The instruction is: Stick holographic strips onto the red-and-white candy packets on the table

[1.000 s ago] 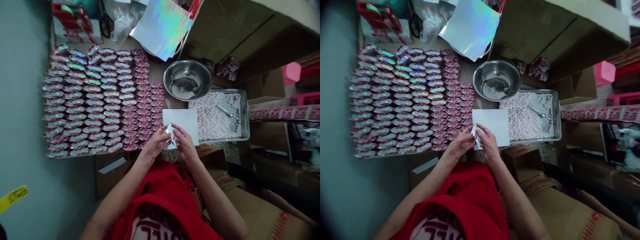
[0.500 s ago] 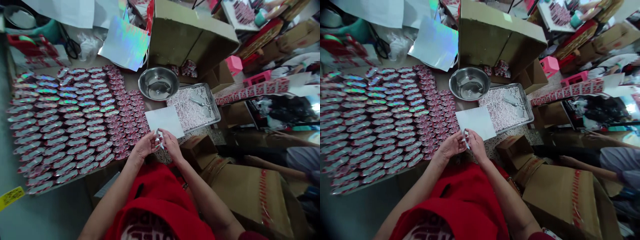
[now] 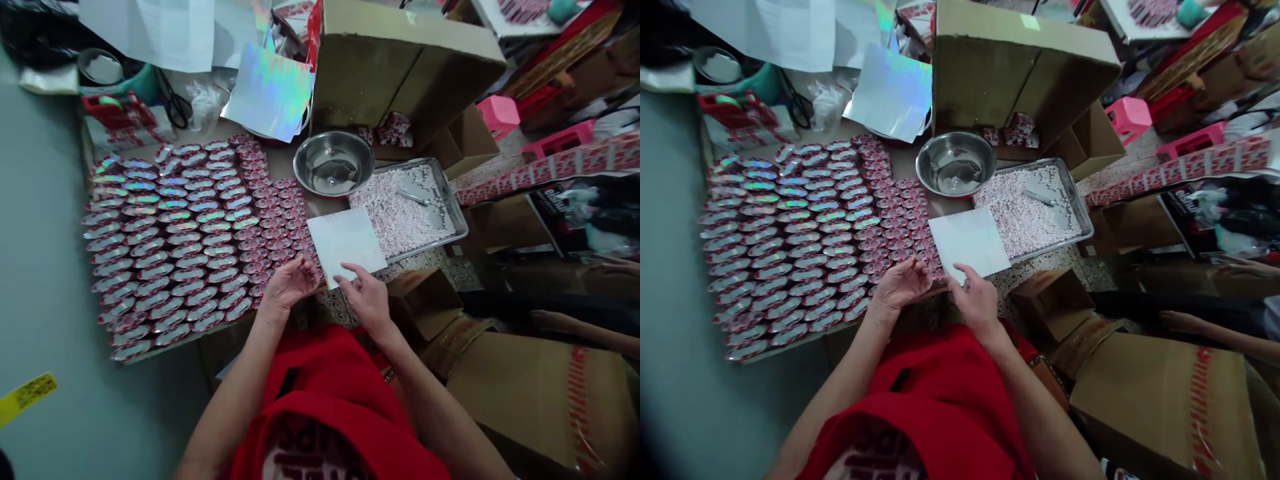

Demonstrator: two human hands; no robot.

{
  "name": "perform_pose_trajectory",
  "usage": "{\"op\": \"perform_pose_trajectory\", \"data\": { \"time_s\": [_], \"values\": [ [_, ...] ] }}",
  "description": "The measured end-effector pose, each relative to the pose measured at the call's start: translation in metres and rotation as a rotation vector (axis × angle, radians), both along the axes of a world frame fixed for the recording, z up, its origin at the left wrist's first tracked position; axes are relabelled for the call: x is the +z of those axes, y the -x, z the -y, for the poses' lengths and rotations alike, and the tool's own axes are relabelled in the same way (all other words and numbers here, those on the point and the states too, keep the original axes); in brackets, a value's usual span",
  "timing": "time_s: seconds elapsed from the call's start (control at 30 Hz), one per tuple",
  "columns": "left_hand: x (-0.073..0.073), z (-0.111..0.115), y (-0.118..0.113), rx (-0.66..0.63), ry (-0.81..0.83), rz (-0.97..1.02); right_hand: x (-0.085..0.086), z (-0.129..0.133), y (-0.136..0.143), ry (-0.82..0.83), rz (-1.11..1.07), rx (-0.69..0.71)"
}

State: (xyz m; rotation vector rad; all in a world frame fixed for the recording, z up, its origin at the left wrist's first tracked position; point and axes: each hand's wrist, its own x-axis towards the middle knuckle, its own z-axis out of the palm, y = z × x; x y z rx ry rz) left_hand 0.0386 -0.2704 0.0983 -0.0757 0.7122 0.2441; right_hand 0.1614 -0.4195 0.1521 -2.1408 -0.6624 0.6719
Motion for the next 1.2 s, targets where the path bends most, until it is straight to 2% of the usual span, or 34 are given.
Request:
{"op": "perform_pose_trajectory", "data": {
  "time_s": [0.1,0.27,0.33,0.5,0.6,0.67,0.83,1.0,1.1,1.2],
  "values": [
    [0.005,0.003,0.007,-0.028,0.018,0.062,-0.003,-0.015,-0.007,-0.011,0.049,0.149],
    [0.009,0.010,0.014,-0.070,0.095,0.069,-0.008,-0.050,-0.022,-0.089,-0.236,0.362],
    [0.009,0.013,0.017,-0.083,0.132,0.096,-0.008,-0.057,-0.024,-0.088,-0.275,0.416],
    [0.005,0.019,0.021,-0.089,0.143,0.113,-0.010,-0.060,-0.020,-0.083,-0.217,0.425],
    [-0.002,0.021,0.028,-0.134,0.149,0.104,-0.011,-0.063,-0.016,-0.059,-0.196,0.401],
    [-0.009,0.020,0.036,-0.143,0.096,0.040,-0.012,-0.070,-0.013,-0.038,-0.191,0.375],
    [-0.027,0.001,0.053,0.127,-0.142,-0.168,-0.024,-0.105,-0.005,-0.042,-0.359,0.411],
    [-0.039,-0.025,0.057,0.175,-0.126,-0.292,-0.051,-0.136,-0.001,-0.018,-0.460,0.419],
    [-0.042,-0.032,0.061,0.244,-0.132,-0.386,-0.065,-0.147,0.001,0.021,-0.455,0.413],
    [-0.045,-0.035,0.064,0.306,-0.206,-0.489,-0.074,-0.157,0.005,0.059,-0.434,0.433]
  ]
}}
